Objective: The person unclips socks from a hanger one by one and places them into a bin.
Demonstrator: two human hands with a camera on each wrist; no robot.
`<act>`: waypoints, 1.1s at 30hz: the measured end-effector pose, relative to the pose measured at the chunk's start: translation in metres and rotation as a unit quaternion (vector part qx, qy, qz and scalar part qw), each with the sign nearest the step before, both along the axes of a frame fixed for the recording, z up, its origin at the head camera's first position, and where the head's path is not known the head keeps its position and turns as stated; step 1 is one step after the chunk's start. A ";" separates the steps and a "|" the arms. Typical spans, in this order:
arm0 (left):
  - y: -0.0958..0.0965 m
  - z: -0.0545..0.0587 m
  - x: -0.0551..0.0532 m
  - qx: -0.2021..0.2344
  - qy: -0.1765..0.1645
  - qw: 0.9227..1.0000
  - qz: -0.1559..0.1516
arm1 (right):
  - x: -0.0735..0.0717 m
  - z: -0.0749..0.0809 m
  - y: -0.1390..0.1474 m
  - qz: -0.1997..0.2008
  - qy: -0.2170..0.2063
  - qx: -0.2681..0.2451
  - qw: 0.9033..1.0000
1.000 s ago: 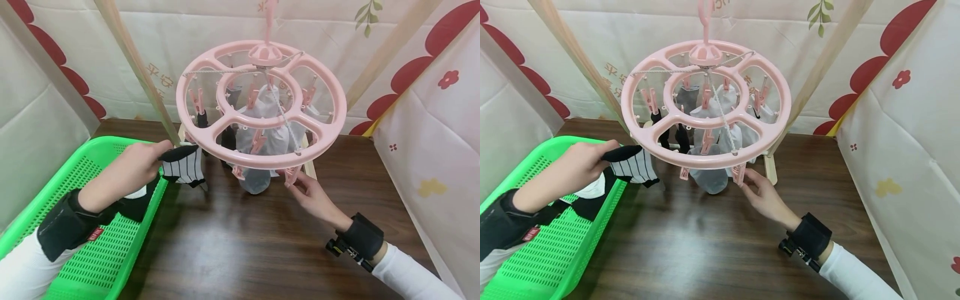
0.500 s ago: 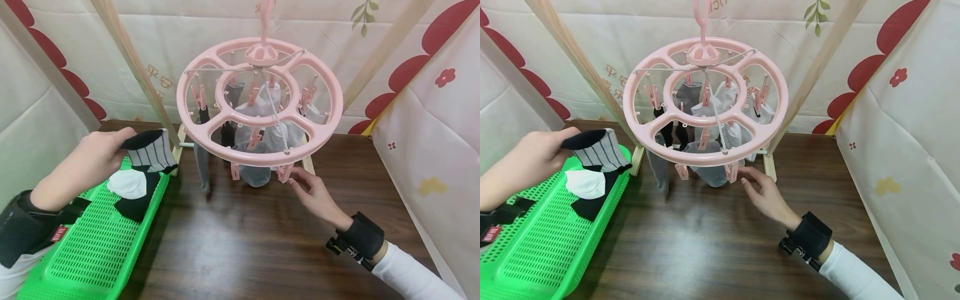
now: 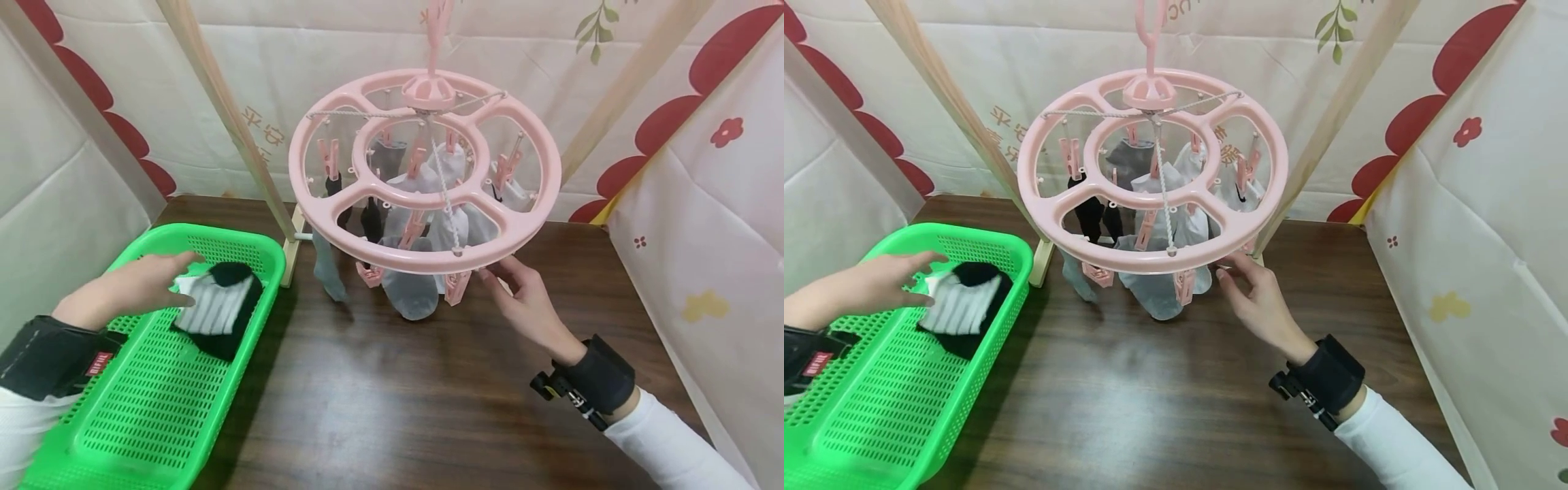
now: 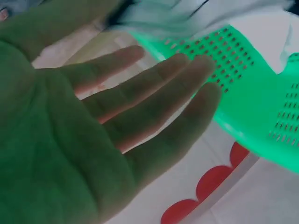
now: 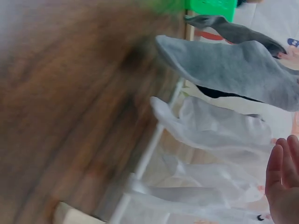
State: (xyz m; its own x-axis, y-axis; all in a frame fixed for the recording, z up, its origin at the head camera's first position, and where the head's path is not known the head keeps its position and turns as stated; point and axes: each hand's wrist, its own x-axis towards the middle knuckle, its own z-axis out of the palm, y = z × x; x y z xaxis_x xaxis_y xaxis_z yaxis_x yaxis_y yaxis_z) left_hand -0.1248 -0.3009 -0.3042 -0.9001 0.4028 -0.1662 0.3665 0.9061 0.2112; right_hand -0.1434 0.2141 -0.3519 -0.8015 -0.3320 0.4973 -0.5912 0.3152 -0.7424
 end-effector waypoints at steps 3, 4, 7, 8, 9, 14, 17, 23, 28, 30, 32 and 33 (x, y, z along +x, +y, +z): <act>0.005 -0.008 -0.002 0.009 -0.011 1.000 -0.006 | -0.001 0.007 -0.003 0.002 0.012 0.002 1.000; 0.008 -0.009 -0.003 0.013 -0.009 1.000 -0.007 | -0.001 0.008 -0.004 0.000 0.017 0.007 1.000; 0.021 -0.010 -0.004 0.024 -0.002 1.000 -0.017 | -0.001 0.011 -0.007 -0.003 0.036 0.026 0.999; 0.025 -0.010 -0.004 0.027 -0.003 0.999 -0.019 | -0.001 0.012 -0.008 -0.006 0.041 0.034 0.999; 0.029 -0.009 -0.004 0.030 -0.002 0.999 -0.022 | 0.000 0.012 -0.009 -0.005 0.045 0.043 0.998; 0.048 -0.009 -0.004 0.042 0.007 0.998 -0.047 | -0.001 0.014 -0.017 0.011 0.065 0.065 0.996; 0.059 -0.009 -0.004 0.050 0.018 0.996 -0.065 | -0.005 0.015 -0.022 0.017 0.074 0.058 0.995; 0.083 -0.007 -0.002 0.071 0.040 0.993 -0.090 | -0.014 0.019 -0.033 0.046 0.071 0.034 0.996; 0.099 -0.003 0.000 0.082 0.044 0.990 -0.102 | -0.016 0.025 -0.042 0.082 0.032 -0.003 0.996; 0.104 -0.003 0.000 0.084 0.046 0.990 -0.107 | -0.016 0.028 -0.044 0.078 0.025 0.002 0.997; 0.109 -0.002 0.000 0.086 0.048 0.989 -0.111 | -0.017 0.031 -0.046 0.074 0.031 0.015 0.997; 0.112 -0.002 0.000 0.087 0.049 0.988 -0.114 | -0.018 0.032 -0.047 0.069 0.035 0.018 0.997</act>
